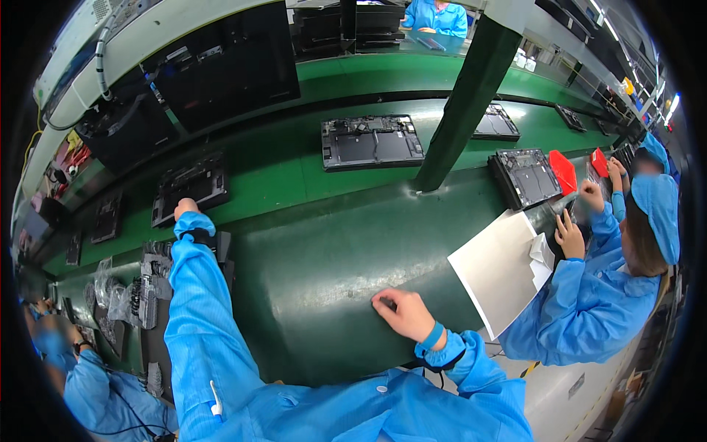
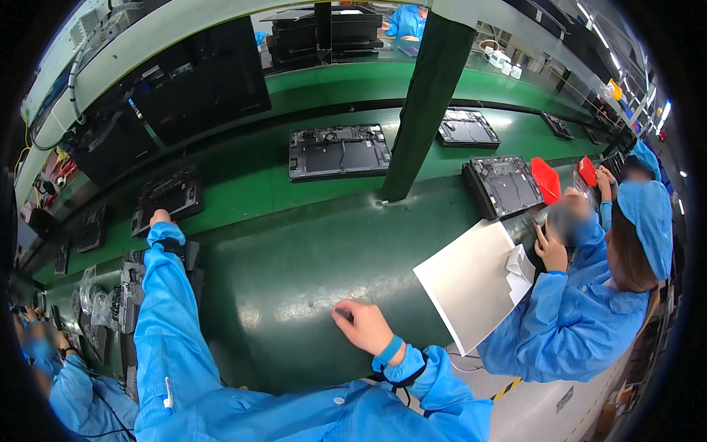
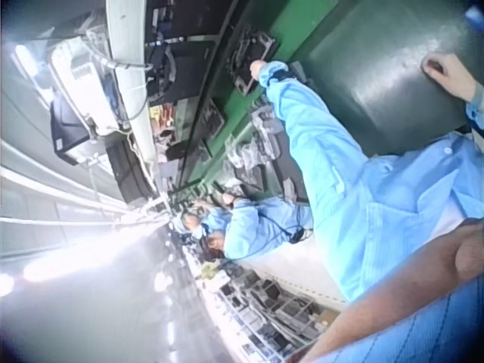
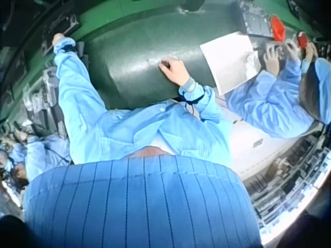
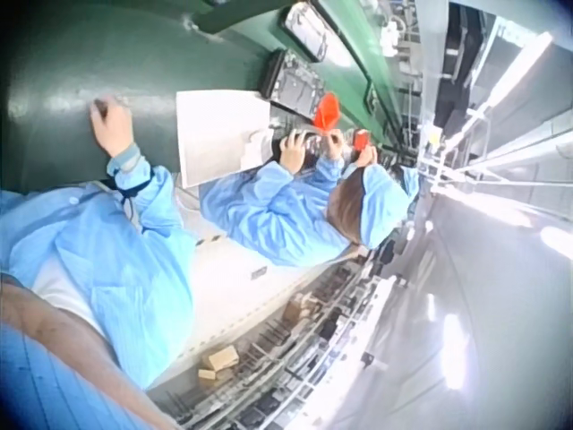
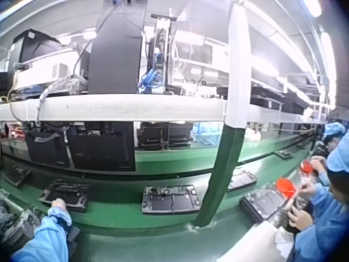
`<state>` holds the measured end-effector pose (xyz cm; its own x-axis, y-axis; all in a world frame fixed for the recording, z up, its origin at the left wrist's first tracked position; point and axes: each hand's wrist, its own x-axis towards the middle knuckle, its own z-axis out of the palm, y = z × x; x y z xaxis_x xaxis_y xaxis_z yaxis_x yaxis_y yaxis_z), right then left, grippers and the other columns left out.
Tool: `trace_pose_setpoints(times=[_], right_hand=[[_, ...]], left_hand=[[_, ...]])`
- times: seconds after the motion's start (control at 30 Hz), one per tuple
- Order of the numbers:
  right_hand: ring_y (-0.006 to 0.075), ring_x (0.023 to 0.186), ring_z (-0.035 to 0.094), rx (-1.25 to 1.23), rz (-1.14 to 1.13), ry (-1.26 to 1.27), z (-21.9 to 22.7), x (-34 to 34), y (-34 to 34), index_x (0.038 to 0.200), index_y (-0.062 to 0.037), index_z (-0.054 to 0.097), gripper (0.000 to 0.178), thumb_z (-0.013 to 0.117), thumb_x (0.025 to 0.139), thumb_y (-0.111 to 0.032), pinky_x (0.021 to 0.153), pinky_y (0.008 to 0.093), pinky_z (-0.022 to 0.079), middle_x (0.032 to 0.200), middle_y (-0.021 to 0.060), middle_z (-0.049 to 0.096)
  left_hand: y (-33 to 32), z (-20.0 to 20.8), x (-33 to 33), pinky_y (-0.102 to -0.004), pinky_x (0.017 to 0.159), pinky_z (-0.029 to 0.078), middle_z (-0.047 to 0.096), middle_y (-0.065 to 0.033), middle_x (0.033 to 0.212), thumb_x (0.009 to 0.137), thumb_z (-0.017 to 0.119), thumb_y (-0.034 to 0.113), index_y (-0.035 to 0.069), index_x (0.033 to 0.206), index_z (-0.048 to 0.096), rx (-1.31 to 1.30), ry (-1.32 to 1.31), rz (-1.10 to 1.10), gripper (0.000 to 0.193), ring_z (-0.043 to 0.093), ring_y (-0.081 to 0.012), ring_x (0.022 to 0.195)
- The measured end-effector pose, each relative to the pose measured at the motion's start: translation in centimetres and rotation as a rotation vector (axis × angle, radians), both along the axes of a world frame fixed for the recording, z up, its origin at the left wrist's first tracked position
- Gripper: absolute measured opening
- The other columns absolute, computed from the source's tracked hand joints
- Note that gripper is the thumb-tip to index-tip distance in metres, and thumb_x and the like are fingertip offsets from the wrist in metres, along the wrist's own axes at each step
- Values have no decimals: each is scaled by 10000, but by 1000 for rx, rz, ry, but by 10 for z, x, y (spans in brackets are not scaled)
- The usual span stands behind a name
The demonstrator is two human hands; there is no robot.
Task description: Assembling internal parts of a tablet or laptop on a factory production line.
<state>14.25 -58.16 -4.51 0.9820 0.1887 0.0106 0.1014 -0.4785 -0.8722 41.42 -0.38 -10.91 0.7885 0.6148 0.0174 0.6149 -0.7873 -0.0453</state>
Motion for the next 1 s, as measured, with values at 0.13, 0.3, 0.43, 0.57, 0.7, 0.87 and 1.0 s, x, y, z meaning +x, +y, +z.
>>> trace_pose_setpoints(times=[0.13,0.3,0.43,0.57,0.7,0.87,1.0], right_hand=[[278,696,668,-15,30,-39,-1,-4,-12,960,-46,691,124,672,866,-125,627,342,531,859,136,690],[252,689,667,-1,32,-13,1,-6,-8,964,-45,694,121,684,853,-92,634,318,540,871,116,698],[210,660,651,46,40,-7,-2,-4,-5,971,-49,703,126,690,855,-95,618,299,526,853,108,697],[152,661,655,44,-12,56,1,-2,-11,997,-38,709,134,674,889,-108,631,274,518,796,93,696],[129,684,664,117,-57,149,-4,-3,-11,1006,-12,703,155,667,909,-128,643,266,517,759,85,693],[140,643,658,126,-40,138,-3,-4,-13,1012,-29,709,173,670,914,-166,608,271,514,763,103,698],[105,743,664,304,-176,197,-8,-19,-38,1033,11,687,168,660,919,-109,680,252,530,810,61,704]], left_hand=[[-119,76,4,-475,1039,443,545,-279,1334,754,539,207,-82,1112,621,-548,-801,495,467,538,-426,1223],[-246,96,14,-331,748,537,710,-130,1019,883,638,259,-15,1050,697,-1246,-601,-528,326,672,-205,859],[-333,43,73,-469,880,516,661,-191,1103,912,581,425,-30,1201,591,-733,-25,-621,539,654,-349,986],[-396,50,73,-547,1009,424,458,-350,1335,940,526,286,-67,1299,444,-612,-196,-361,510,534,-517,1150],[-389,18,120,-560,912,506,506,-314,1292,931,552,222,-34,1277,383,-799,-277,-304,462,581,-503,1101],[-386,24,109,-521,874,518,608,-313,1141,989,493,245,18,1205,460,-1331,-729,-58,315,619,-484,1032],[-303,44,85,-450,814,490,654,-255,935,981,525,267,-7,1046,581,-985,-972,-558,287,643,-388,883]])
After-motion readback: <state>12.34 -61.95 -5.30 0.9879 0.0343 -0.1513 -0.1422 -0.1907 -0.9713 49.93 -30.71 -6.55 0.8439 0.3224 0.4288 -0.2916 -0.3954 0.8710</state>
